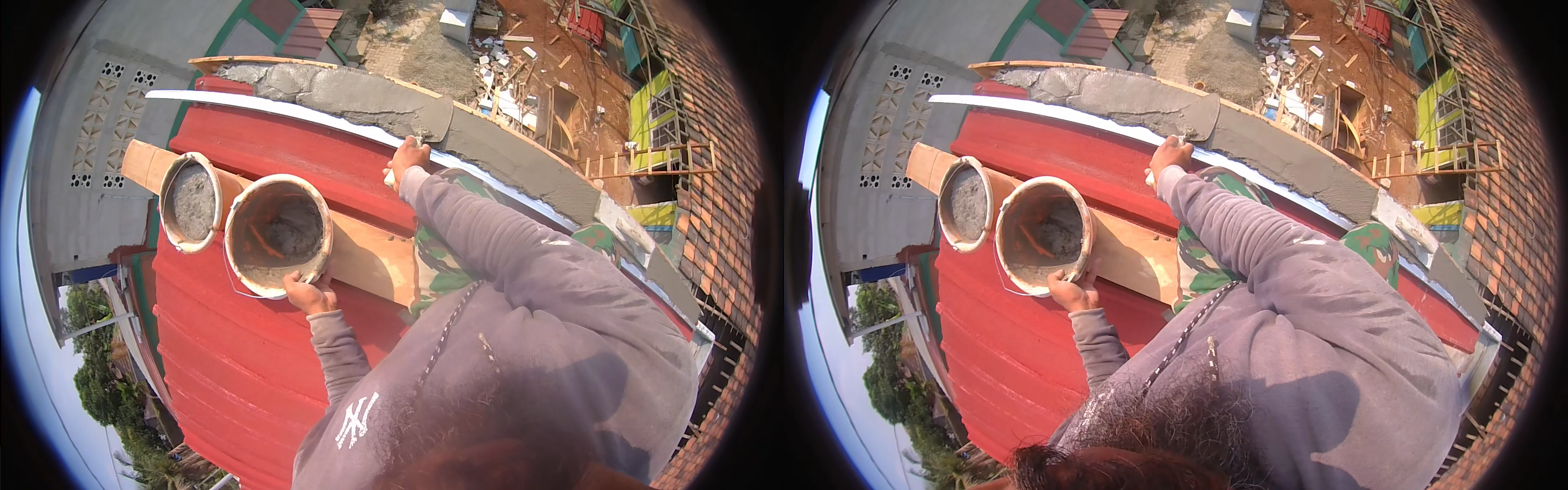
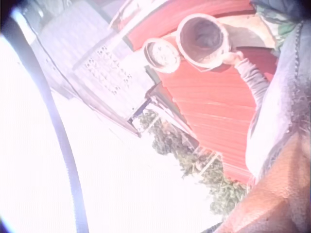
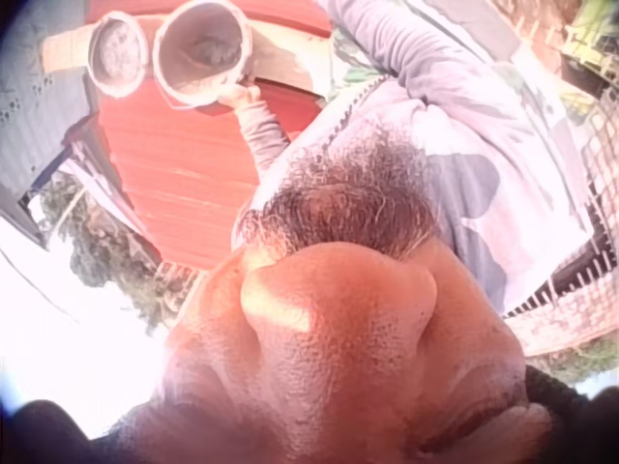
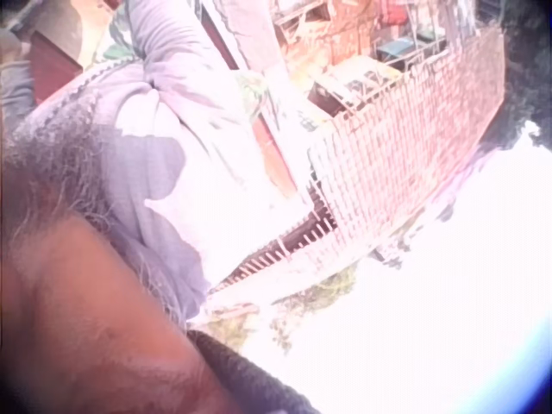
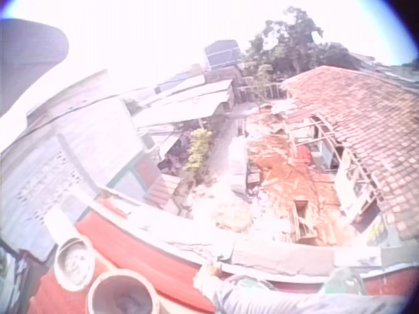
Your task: The person applies cement mortar along the edge of a roof ridge using a trowel, scooping the mixture from a bucket and smoothing it into place.
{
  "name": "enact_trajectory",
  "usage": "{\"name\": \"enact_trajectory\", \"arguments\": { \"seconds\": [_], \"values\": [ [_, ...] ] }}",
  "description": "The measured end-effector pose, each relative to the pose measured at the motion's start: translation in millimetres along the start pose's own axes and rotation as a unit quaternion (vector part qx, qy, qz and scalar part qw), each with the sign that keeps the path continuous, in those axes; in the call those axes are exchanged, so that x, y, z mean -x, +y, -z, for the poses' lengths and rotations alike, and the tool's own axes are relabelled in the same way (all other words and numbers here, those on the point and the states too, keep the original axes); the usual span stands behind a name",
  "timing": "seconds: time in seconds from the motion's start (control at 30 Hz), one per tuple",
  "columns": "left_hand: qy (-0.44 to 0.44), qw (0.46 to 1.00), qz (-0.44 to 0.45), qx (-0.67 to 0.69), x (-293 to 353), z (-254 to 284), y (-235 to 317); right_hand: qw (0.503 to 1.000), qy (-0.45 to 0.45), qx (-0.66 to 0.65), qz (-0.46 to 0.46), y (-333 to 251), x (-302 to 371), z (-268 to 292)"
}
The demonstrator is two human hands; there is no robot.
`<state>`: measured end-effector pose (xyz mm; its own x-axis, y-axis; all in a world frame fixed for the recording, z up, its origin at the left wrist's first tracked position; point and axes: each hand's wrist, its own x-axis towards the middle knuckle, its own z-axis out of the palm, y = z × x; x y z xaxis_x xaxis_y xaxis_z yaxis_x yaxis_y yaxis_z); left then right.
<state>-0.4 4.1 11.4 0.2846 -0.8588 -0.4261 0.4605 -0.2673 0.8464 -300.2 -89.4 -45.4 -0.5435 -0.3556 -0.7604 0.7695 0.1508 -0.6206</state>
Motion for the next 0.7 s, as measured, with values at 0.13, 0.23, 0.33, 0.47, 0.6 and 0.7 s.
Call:
{"name": "enact_trajectory", "arguments": {
  "seconds": [0.13, 0.23, 0.33, 0.47, 0.6, 0.7],
  "values": [
    [0.002, 1.0, 0.0, 0.0, 1.2, -6.4, -0.8, 0.994, -0.093, -0.048, -0.017, 8.0, -2.9, -25.7],
    [0.001, 1.0, 0.0, 0.003, 1.4, -6.5, 0.2, 0.989, -0.138, -0.049, -0.03, 16.1, 5.7, -70.5],
    [0.016, 1.0, -0.006, 0.01, 9.2, -11.6, 2.2, 0.978, -0.204, 0.004, -0.03, 18.9, 14.3, -114.4],
    [0.032, 0.998, -0.026, 0.045, -5.5, -7.5, -6.6, 0.931, -0.341, 0.121, -0.038, -18.3, 3.6, -156.8],
    [0.038, 0.998, -0.02, 0.051, -2.5, 6.5, -4.9, 0.856, -0.475, 0.204, 0.012, -66.8, 38.6, -126.1],
    [-0.026, 0.995, 0.022, 0.096, 1.1, 7.8, -2.7, 0.836, -0.494, 0.235, 0.048, -103.7, 67.4, -49.2]
  ]
}}
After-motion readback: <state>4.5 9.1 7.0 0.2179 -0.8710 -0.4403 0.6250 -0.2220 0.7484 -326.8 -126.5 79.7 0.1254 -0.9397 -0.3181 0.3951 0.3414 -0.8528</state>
